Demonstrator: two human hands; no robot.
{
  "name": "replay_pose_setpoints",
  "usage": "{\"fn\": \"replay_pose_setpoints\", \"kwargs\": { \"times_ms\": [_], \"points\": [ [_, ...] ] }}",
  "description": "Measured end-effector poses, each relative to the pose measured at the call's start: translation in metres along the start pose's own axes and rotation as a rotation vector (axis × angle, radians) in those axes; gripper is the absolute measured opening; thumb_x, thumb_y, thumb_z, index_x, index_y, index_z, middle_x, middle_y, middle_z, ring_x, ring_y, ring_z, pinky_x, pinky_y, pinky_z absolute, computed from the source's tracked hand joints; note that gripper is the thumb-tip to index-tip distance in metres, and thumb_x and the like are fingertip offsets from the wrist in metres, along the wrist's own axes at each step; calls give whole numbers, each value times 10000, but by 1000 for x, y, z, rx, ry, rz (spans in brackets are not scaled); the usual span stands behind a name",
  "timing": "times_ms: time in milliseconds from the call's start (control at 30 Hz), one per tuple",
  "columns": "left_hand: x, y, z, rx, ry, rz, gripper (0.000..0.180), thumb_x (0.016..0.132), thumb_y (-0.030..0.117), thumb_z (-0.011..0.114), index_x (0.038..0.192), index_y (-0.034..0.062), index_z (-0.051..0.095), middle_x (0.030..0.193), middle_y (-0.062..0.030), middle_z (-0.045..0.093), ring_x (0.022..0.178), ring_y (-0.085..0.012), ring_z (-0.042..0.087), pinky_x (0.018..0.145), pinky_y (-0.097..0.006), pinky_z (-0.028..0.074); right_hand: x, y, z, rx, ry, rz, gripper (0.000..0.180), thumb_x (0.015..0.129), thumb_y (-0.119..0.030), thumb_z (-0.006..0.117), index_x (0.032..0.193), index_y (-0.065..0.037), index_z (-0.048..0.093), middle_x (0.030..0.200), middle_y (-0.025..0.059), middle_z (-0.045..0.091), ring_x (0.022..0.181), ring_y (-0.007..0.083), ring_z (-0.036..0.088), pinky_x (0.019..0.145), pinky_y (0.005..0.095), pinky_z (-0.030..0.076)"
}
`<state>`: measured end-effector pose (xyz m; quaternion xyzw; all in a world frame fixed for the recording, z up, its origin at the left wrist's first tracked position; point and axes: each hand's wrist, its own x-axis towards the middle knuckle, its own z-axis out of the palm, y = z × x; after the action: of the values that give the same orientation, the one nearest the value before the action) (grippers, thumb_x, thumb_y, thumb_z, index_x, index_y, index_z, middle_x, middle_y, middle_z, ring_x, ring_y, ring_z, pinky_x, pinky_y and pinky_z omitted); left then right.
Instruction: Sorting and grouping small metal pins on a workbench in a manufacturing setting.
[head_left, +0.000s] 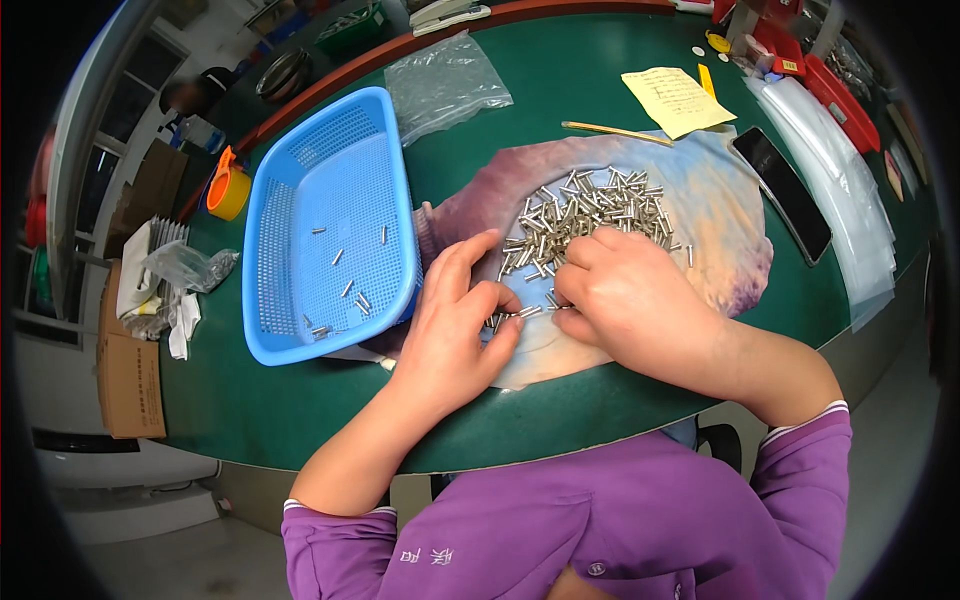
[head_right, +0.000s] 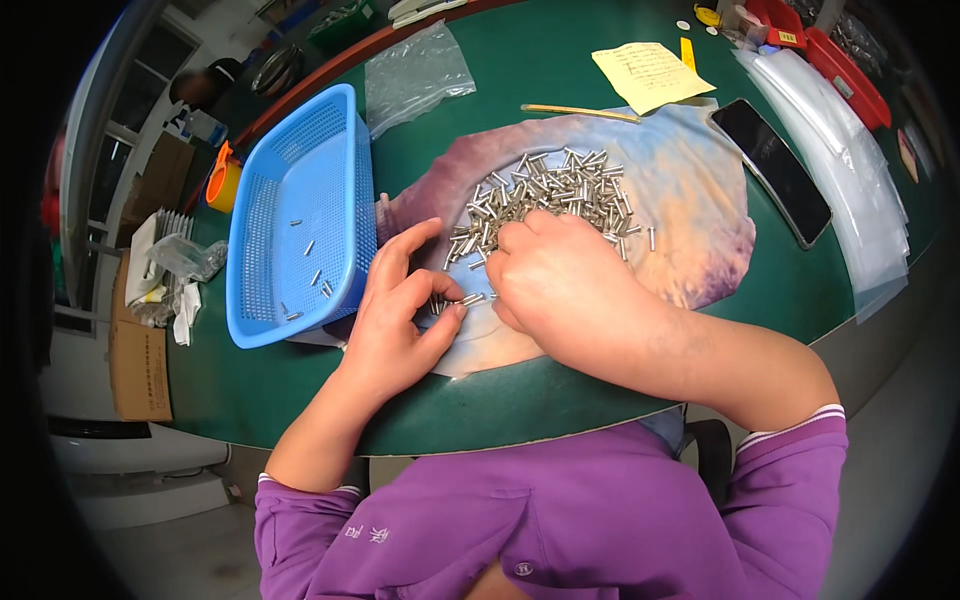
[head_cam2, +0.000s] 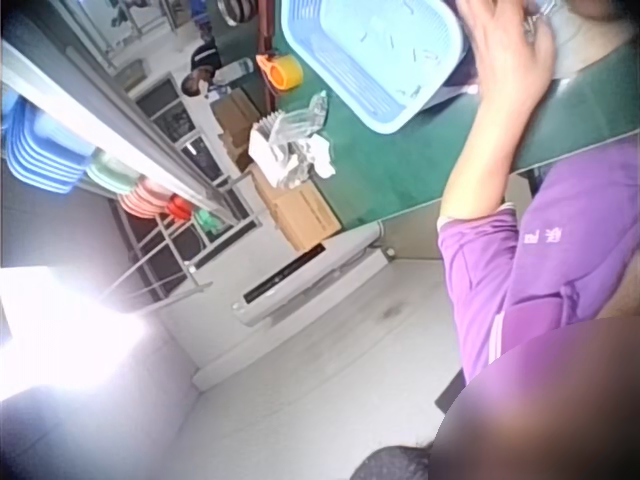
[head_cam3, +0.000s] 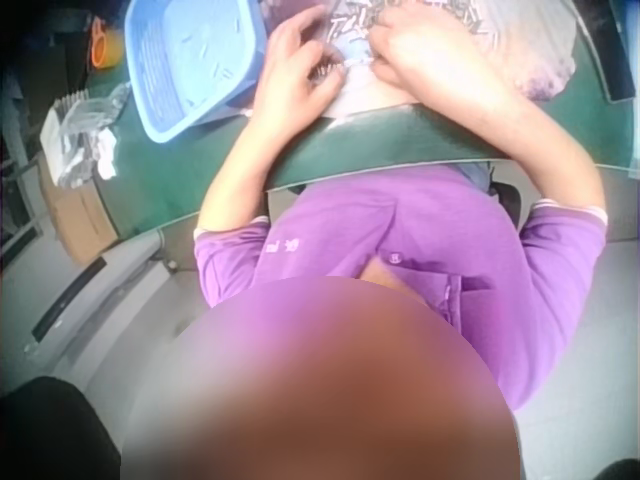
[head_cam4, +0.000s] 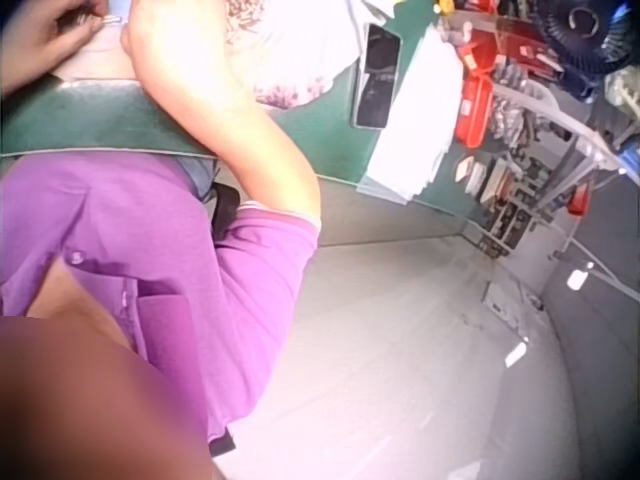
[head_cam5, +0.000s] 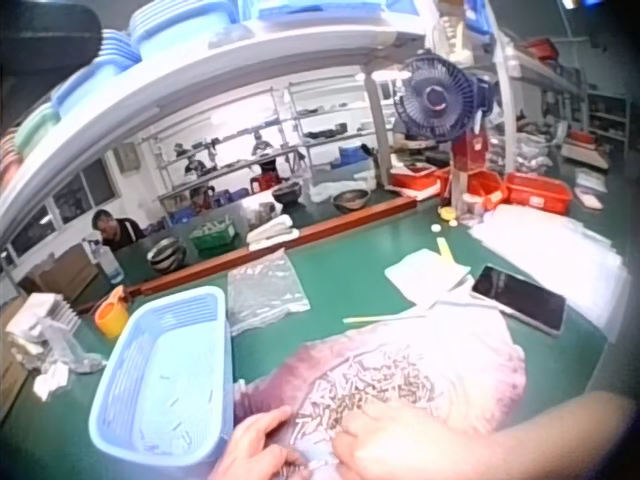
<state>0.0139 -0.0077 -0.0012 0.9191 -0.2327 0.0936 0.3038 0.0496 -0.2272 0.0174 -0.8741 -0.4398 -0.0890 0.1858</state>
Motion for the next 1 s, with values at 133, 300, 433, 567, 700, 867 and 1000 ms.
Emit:
{"fn": "replay_pose_setpoints", "kwargs": {
  "times_ms": [133, 300, 433, 567, 700, 867, 1000],
  "points": [
    [-1, 2, -9, -47, -78, 32, 162, 748, 20, 745, 869, 31, 638, 1426, -210, 451, 1316, -403, 421, 1085, -459, 367, -3, 4, -10, 101, -58, 11, 118, 727, -138, 681, 768, -32, 652, 828, 114, 607, 857, 293, 605, 759, 402, 506],
    [0, 4, -15, -30, -104, 73, 152, 752, 7, 738, 859, 11, 630, 1419, -228, 445, 1307, -416, 425, 1069, -469, 386, 0, 9, -6, 130, -59, -27, 107, 735, -126, 686, 763, -31, 646, 807, 122, 607, 821, 308, 608, 740, 410, 514],
    [-3, 10, -13, 89, -51, 46, 166, 747, 23, 750, 828, 2, 607, 1420, -237, 442, 1313, -430, 423, 1058, -480, 400, 3, 6, 3, 211, -9, -75, 93, 757, -132, 687, 780, -53, 643, 842, 102, 604, 847, 298, 604, 744, 411, 511],
    [-6, 10, -12, 95, -52, 43, 220, 741, 59, 780, 815, 3, 580, 1422, -245, 436, 1325, -445, 411, 1062, -488, 396, 3, 9, 3, 181, 26, -81, 90, 769, -131, 686, 814, -68, 641, 894, 82, 585, 904, 283, 590, 776, 412, 492],
    [-7, 13, -9, 44, -51, 19, 310, 727, 122, 822, 832, 23, 548, 1433, -250, 419, 1344, -457, 382, 1062, -507, 385, 4, 12, 4, 175, -13, -104, 173, 751, -110, 709, 911, -81, 651, 950, 67, 557, 963, 269, 558, 829, 397, 457],
    [-9, 17, -1, 86, -15, -3, 319, 726, 127, 819, 857, 36, 542, 1445, -247, 405, 1351, -452, 373, 1057, -516, 377, 7, 12, -5, 226, -123, -85, 250, 743, -110, 730, 982, -85, 663, 995, 66, 553, 1000, 272, 536, 877, 394, 436],
    [-5, 15, 4, 67, 36, 15, 277, 707, 57, 796, 818, 34, 543, 1432, -246, 427, 1335, -438, 399, 1079, -499, 354, 6, 12, -2, 220, -51, -70, 257, 736, -144, 755, 969, -83, 666, 1019, 65, 560, 1028, 276, 528, 899, 402, 415]
  ]
}}
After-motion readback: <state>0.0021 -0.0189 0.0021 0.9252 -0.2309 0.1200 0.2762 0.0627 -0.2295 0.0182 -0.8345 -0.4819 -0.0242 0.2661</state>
